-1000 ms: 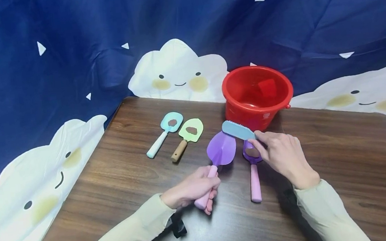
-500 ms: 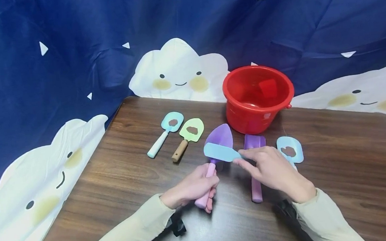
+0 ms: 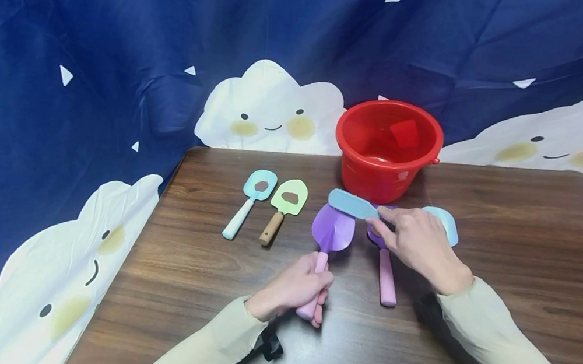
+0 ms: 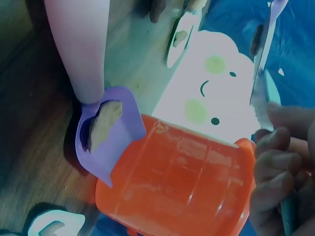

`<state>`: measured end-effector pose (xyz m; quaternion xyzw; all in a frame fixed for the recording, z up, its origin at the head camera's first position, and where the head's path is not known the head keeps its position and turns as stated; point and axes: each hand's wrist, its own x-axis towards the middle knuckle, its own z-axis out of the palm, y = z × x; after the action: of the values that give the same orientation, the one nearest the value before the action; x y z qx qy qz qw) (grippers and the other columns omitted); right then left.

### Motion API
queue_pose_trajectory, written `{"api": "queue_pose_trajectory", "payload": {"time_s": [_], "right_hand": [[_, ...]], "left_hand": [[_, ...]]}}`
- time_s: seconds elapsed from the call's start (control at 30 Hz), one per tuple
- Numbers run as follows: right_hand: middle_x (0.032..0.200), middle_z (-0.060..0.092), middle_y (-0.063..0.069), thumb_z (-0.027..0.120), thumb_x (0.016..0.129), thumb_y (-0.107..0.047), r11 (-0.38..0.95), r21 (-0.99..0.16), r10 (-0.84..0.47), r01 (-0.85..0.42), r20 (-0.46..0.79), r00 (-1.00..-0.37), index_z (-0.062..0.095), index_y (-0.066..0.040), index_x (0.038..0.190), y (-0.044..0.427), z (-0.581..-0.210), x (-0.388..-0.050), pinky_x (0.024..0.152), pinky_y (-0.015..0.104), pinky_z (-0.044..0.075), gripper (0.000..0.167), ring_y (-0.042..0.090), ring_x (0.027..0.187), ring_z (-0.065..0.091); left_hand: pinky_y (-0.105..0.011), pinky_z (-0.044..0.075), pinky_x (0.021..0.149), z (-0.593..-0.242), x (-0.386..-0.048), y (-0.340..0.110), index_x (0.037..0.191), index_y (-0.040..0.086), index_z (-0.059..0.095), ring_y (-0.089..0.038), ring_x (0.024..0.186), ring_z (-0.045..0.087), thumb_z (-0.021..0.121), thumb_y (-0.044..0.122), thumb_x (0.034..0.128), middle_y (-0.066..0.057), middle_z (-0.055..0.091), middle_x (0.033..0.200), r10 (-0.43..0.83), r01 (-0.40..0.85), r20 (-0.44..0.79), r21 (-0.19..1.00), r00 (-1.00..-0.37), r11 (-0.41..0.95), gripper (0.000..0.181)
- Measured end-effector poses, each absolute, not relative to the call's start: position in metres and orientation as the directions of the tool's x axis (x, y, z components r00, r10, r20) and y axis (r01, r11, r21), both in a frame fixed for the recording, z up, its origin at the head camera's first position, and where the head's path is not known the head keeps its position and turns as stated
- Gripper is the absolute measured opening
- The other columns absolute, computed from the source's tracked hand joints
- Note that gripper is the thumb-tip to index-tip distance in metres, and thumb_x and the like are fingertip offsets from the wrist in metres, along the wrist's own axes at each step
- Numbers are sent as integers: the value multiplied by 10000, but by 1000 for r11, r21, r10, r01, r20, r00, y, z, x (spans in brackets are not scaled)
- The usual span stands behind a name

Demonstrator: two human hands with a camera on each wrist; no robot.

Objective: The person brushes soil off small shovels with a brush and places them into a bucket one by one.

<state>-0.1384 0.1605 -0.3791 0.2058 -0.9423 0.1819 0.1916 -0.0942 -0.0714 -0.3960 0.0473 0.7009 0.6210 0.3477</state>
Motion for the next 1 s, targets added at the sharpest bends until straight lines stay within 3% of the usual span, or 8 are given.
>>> {"api": "queue_pose_trajectory", "payload": {"time_s": [0.13, 0.23, 0.37, 0.47, 0.57, 0.73, 0.87, 1.0], "right_hand": [[492, 356, -42, 700, 855, -229, 864, -272, -264, -424, 473, -840, 526, -149, 697, 160, -378, -140, 437, 229, 281, 249, 101, 448, 314], [495, 370, -53, 718, 845, -236, 838, -319, -264, -444, 476, -839, 554, -151, 700, 157, -378, -138, 433, 222, 280, 234, 87, 453, 312], [577, 578, -54, 770, 794, -239, 751, -352, -367, -559, 481, -796, 712, -121, 852, 151, -381, -130, 471, 238, 410, 143, 72, 494, 472], [765, 723, 6, 786, 772, -242, 710, -347, -441, -613, 459, -771, 749, -92, 1016, 148, -384, -123, 556, 268, 499, 289, 95, 601, 592], [881, 751, 61, 781, 780, -247, 714, -353, -461, -604, 412, -786, 738, -64, 1073, 147, -385, -119, 587, 299, 525, 348, 128, 657, 633], [799, 736, 44, 789, 770, -247, 730, -327, -454, -601, 425, -783, 746, -73, 1037, 149, -386, -119, 548, 283, 509, 321, 123, 603, 610], [591, 614, -24, 793, 765, -247, 754, -289, -423, -590, 473, -773, 734, -114, 911, 153, -384, -125, 452, 222, 398, 206, 72, 489, 457], [520, 513, -46, 772, 791, -252, 800, -274, -360, -533, 492, -793, 718, -121, 885, 158, -382, -132, 432, 202, 314, 169, 57, 459, 368]], "left_hand": [[-340, 505, 340, -397, -94, -72, 911, 33, 390, -190, 325, 528, 426, 42, 844, -45, 452, 530, 516, -390, -438, 898, -736, 205, 77], [-340, 507, 341, -398, -95, -72, 910, 34, 387, -185, 328, 530, 419, 46, 850, -43, 450, 532, 533, -390, -429, 901, -729, 192, 69], [-349, 511, 346, -398, -98, -73, 916, 38, 388, -185, 334, 533, 417, 49, 857, -44, 454, 541, 545, -395, -421, 902, -725, 172, 67], [-361, 519, 361, -398, -100, -74, 918, 51, 390, -185, 342, 536, 416, 55, 853, -40, 455, 550, 546, -400, -426, 900, -721, 174, 71], [-358, 522, 367, -396, -101, -75, 911, 51, 396, -184, 346, 539, 411, 55, 844, -39, 455, 550, 548, -403, -431, 898, -717, 178, 69], [-343, 516, 354, -396, -98, -74, 919, 39, 404, -186, 340, 539, 418, 50, 854, -44, 460, 546, 541, -397, -430, 899, -722, 186, 67], [-365, 521, 357, -394, -95, -73, 922, 32, 407, -194, 340, 546, 425, 54, 863, -47, 467, 551, 526, -375, -427, 903, -735, 209, 66], [-362, 520, 356, -393, -93, -72, 917, 27, 406, -192, 337, 544, 430, 56, 863, -48, 466, 552, 515, -365, -428, 904, -743, 225, 65]]}}
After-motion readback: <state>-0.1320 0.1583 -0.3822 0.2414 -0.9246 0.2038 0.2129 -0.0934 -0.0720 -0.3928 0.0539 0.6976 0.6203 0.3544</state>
